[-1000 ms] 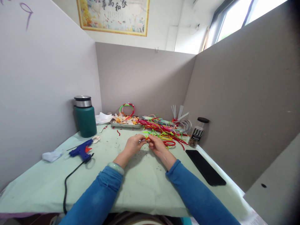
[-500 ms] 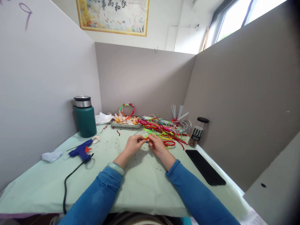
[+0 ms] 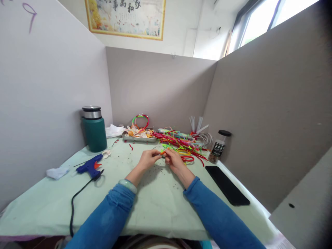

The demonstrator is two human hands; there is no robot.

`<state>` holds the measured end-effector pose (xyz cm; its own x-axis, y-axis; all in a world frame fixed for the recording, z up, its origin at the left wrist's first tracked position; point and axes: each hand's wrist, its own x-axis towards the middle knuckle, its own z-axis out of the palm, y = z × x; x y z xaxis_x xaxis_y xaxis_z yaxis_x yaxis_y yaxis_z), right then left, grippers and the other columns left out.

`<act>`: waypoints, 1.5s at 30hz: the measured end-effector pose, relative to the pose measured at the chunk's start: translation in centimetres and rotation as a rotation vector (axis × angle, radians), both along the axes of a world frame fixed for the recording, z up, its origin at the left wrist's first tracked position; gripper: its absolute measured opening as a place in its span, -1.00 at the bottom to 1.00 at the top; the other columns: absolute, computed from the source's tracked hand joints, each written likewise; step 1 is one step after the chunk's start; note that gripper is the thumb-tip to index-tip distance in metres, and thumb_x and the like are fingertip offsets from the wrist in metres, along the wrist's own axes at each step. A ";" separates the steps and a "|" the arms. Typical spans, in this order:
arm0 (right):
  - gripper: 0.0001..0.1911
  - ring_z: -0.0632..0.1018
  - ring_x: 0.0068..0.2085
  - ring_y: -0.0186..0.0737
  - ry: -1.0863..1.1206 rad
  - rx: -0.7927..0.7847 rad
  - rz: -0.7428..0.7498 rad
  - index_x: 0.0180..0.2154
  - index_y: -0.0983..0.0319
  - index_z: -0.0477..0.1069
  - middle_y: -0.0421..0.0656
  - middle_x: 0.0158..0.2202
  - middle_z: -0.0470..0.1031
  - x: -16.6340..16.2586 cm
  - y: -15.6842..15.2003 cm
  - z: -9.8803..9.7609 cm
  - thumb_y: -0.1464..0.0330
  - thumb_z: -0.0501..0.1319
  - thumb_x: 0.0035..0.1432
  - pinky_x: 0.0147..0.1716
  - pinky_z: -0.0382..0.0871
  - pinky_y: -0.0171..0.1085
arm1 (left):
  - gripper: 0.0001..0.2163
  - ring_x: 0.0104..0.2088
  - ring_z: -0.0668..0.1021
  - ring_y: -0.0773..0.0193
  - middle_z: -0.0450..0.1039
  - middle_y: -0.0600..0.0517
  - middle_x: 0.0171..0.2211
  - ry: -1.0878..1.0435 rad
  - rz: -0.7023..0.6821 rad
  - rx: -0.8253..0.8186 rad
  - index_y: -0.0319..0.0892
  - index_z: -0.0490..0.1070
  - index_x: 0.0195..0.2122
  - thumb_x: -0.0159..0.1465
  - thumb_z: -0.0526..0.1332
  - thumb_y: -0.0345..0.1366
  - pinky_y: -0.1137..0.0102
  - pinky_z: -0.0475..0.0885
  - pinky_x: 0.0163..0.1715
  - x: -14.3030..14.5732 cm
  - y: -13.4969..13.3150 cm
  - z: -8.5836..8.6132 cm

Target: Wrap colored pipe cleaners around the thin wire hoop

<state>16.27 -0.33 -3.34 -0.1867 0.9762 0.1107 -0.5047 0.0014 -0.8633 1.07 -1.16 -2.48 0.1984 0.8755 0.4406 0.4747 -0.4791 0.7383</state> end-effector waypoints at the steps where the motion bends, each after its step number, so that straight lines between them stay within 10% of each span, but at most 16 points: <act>1: -0.72 0.24 -0.73 -0.54 0.001 0.004 0.001 -0.52 0.26 0.27 -0.30 -0.63 0.39 0.0 0.0 0.0 0.29 0.36 -0.17 -0.77 0.02 -0.48 | -0.76 -0.41 0.49 0.30 0.54 0.00 -0.41 0.001 0.003 0.006 -0.23 0.53 -0.33 0.07 0.20 -0.20 0.46 0.32 -0.39 0.0 -0.1 0.1; 45: -0.71 0.24 -0.72 -0.52 -0.083 0.036 -0.017 -0.52 0.25 0.27 -0.29 -0.63 0.39 -0.1 0.1 -0.2 0.25 0.34 -0.16 -0.76 0.04 -0.46 | -0.77 -0.52 0.40 0.38 0.46 0.05 -0.53 0.108 0.034 -0.014 -0.26 0.49 -0.39 0.10 0.10 -0.25 0.50 0.23 -0.51 -0.1 -0.6 0.6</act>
<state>16.22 -0.21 -3.57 -0.1801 0.9750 0.1303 -0.4310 0.0409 -0.9014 0.96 -1.79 -1.91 0.2144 0.8886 0.4056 0.5679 -0.4512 0.6884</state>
